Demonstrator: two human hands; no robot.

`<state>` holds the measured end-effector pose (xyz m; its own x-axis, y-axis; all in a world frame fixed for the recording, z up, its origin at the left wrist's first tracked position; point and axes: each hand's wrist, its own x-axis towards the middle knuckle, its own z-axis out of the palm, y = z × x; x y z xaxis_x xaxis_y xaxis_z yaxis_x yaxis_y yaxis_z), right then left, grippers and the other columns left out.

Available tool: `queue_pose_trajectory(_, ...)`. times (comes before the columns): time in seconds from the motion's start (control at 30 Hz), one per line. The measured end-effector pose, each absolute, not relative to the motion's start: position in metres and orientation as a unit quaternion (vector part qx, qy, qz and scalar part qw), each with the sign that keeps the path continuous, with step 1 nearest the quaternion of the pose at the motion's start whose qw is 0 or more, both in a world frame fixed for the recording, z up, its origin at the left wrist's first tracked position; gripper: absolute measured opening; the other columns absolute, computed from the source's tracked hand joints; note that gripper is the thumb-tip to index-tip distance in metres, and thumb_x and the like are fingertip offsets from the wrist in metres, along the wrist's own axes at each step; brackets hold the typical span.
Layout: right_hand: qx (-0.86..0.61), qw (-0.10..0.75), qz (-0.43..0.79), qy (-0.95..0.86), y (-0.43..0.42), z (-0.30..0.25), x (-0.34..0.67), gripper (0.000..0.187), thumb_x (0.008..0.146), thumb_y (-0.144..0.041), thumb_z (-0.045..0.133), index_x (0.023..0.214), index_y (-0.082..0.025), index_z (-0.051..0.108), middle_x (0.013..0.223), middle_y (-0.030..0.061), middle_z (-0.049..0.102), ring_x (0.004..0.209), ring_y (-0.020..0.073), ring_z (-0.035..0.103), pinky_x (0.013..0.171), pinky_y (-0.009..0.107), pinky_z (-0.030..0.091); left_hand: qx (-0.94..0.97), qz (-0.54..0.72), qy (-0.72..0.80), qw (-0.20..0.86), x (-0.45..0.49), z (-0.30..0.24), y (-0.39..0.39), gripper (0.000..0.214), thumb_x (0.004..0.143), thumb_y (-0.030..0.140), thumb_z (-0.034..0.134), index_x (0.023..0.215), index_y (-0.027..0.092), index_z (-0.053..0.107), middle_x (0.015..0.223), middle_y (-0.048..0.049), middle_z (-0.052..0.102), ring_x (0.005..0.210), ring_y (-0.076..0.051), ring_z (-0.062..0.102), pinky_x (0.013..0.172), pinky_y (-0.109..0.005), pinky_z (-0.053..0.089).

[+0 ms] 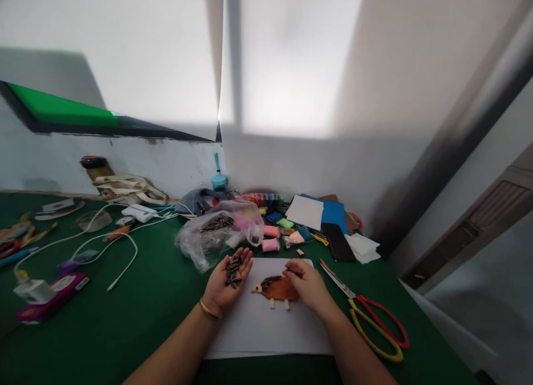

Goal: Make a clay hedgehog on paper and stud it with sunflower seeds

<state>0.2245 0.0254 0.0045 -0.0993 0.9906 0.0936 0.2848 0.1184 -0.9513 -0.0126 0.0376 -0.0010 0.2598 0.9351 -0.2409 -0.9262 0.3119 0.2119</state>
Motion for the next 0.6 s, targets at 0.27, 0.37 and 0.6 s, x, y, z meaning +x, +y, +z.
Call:
queue_pose_trajectory(0.27, -0.559, 0.35, 0.304, -0.688, 0.017, 0.0, 0.208, 0.02, 0.075, -0.026, 0.046, 0.085, -0.022, 0.062, 0.082, 0.002, 0.065, 0.07, 0.017, 0.061, 0.063, 0.028, 0.047, 0.015, 0.583, 0.187, 0.79, -0.01, 0.001, 0.036, 0.029, 0.091, 0.027, 0.038, 0.1, 0.011, 0.061, 0.115, -0.0165, 0.06, 0.118, -0.025, 0.049, 0.092, -0.04, 0.047)
queue_pose_trajectory(0.37, -0.561, 0.325, 0.313, -0.694, 0.014, 0.005, 0.207, 0.021, 0.076, -0.025, 0.045, 0.085, -0.022, 0.063, 0.084, 0.0023, 0.067, 0.074, 0.0179, 0.062, 0.066, 0.028, 0.047, 0.013, 0.581, 0.193, 0.791, -0.01, 0.001, 0.036, 0.028, 0.09, 0.026, 0.039, 0.1, 0.011, 0.06, 0.115, -0.0169, 0.06, 0.117, -0.025, 0.05, 0.092, -0.04, 0.047)
queue_pose_trajectory(0.6, -0.574, 0.279, 0.26, -0.725, 0.016, 0.006, 0.211, 0.023, 0.077, -0.022, 0.044, 0.086, -0.023, 0.065, 0.087, 0.003, 0.066, 0.082, 0.0186, 0.06, 0.072, 0.028, 0.044, 0.006, 0.578, 0.192, 0.793, -0.01, 0.0, 0.036, 0.026, 0.089, 0.025, 0.041, 0.099, 0.01, 0.061, 0.115, -0.0168, 0.06, 0.117, -0.026, 0.05, 0.092, -0.04, 0.047)
